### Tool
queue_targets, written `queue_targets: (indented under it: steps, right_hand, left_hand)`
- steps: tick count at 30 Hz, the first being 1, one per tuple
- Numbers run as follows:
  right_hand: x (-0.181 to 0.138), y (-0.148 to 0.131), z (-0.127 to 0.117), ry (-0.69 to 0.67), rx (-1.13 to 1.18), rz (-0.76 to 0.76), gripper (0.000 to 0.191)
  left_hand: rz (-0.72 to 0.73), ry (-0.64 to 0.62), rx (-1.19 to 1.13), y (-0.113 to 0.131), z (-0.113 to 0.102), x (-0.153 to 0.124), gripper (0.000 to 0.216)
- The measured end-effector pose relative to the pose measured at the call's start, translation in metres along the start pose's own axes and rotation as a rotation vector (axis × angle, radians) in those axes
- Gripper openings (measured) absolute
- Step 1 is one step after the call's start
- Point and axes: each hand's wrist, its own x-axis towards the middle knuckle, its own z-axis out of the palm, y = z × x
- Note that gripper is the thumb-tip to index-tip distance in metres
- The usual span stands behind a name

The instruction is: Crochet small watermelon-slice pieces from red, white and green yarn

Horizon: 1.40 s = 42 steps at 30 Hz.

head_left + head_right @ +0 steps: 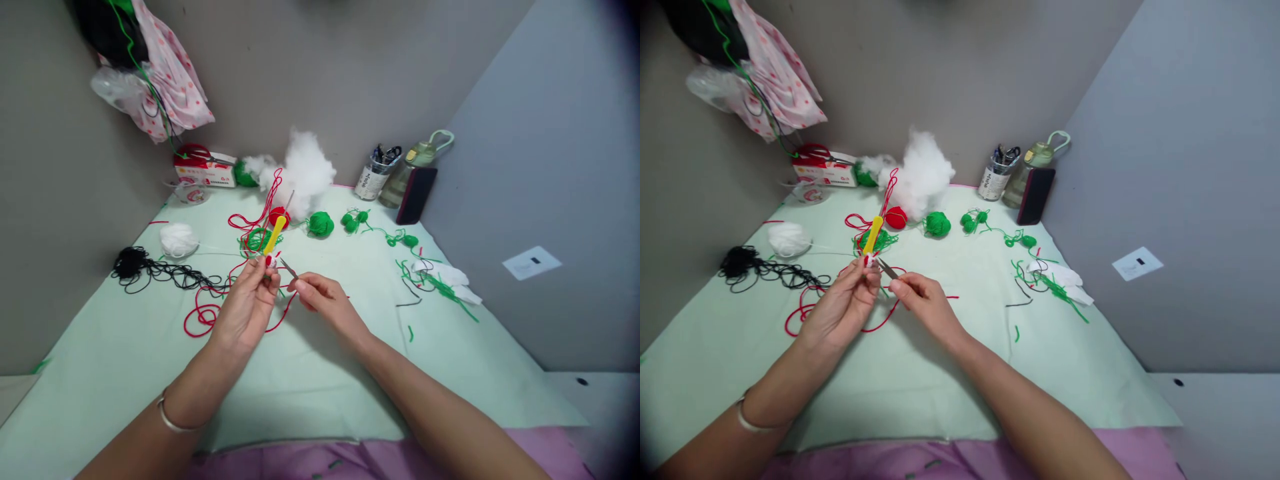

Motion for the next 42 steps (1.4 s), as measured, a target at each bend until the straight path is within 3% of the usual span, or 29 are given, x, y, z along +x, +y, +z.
queue_targets:
  steps: [11,26,29,32,34,37,39,40,42]
  right_hand:
    - [-0.001,-0.006,0.007,0.032,0.197,-0.023,0.044]
    - [-0.003,-0.004,0.003,0.027,0.197,0.031,0.041]
    - [-0.002,-0.006,0.001,0.109,0.129,-0.028,0.041]
    - [0.002,-0.007,-0.012,0.273,0.019,-0.112,0.04]
    - [0.003,-0.006,-0.029,0.357,-0.161,-0.145,0.037]
    - [0.001,-0.006,-0.053,0.425,-0.608,-0.131,0.031]
    - [-0.006,-0.008,-0.059,0.472,-0.706,-0.186,0.032]
    - [-0.012,-0.011,-0.056,0.434,-0.649,-0.214,0.038]
    - [-0.024,-0.017,-0.042,0.209,-0.38,-0.213,0.052]
  left_hand:
    - [-0.046,-0.051,0.002,-0.007,0.001,-0.008,0.03]
    - [-0.03,-0.086,0.065,-0.008,-0.001,-0.008,0.024]
    - [0.001,-0.106,0.099,-0.008,-0.004,-0.008,0.015]
    - [0.05,-0.13,0.136,-0.007,-0.006,-0.011,0.014]
    - [0.115,-0.146,0.181,-0.004,-0.004,-0.017,0.017]
    - [0.239,-0.168,0.292,0.003,-0.002,-0.03,0.022]
    - [0.268,-0.19,0.371,0.006,-0.003,-0.04,0.023]
    - [0.257,-0.209,0.411,0.006,-0.004,-0.044,0.023]
    - [0.206,-0.264,0.499,0.005,-0.009,-0.052,0.021]
